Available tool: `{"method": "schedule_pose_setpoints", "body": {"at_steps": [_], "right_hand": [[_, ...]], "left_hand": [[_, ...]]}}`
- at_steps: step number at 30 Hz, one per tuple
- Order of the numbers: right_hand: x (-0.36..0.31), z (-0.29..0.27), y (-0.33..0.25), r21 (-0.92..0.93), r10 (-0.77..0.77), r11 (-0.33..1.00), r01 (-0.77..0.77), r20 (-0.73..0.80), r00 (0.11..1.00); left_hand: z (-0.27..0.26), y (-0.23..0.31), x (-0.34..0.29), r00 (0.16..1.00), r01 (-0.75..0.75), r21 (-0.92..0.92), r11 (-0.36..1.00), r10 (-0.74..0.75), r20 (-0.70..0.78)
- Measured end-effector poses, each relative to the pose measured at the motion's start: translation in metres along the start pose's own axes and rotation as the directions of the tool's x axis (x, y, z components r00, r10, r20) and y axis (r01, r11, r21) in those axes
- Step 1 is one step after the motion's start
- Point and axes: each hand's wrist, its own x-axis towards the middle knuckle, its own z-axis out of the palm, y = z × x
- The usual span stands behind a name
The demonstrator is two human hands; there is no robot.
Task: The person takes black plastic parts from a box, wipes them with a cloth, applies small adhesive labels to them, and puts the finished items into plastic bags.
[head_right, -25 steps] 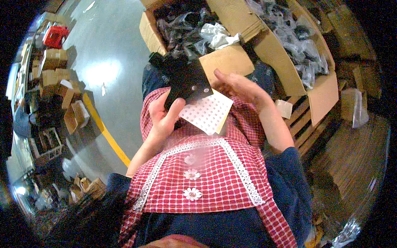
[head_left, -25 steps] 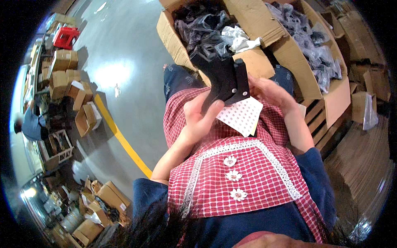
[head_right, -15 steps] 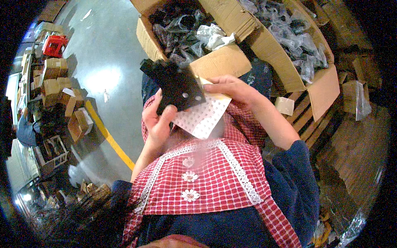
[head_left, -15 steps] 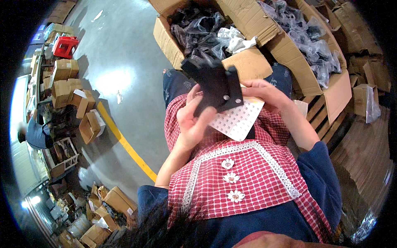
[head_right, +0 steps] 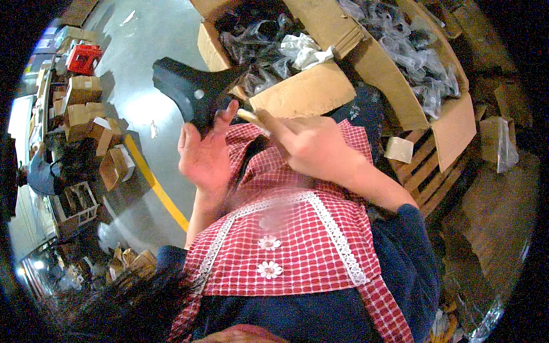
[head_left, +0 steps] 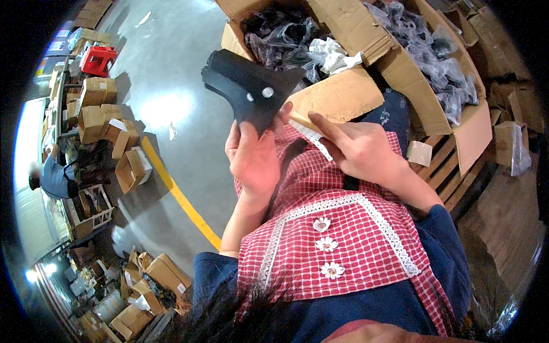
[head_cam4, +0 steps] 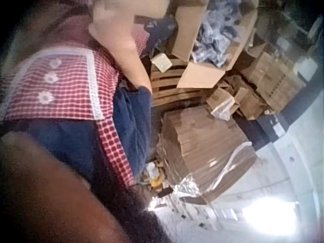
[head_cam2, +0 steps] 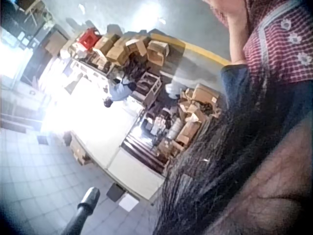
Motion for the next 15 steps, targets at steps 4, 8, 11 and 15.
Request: {"method": "schedule_pose_setpoints", "body": {"at_steps": [4, 8, 11, 15], "right_hand": [[0.008, 0.009, -0.013, -0.074, 0.033, 0.997, -0.037, -0.047, 0.998], [0.011, 0.017, -0.012, -0.076, 0.062, 0.995, -0.067, -0.065, 0.996], [0.015, 0.014, -0.014, -0.032, 0.049, 0.998, -0.051, -0.048, 0.998], [0.018, 0.008, -0.008, -0.059, 0.025, 0.998, -0.028, -0.045, 0.999]], "left_hand": [[-0.002, -0.002, 0.001, 0.989, -0.063, 0.341, 0.938, 0.105, -0.104], [0.001, 0.003, 0.004, 0.972, -0.132, 0.418, 0.899, 0.200, -0.121], [-0.008, 0.008, 0.006, 0.989, -0.111, 0.354, 0.929, 0.137, -0.050], [-0.019, 0.014, 0.008, 1.000, 0.011, 0.346, 0.938, -0.015, 0.009]]}}
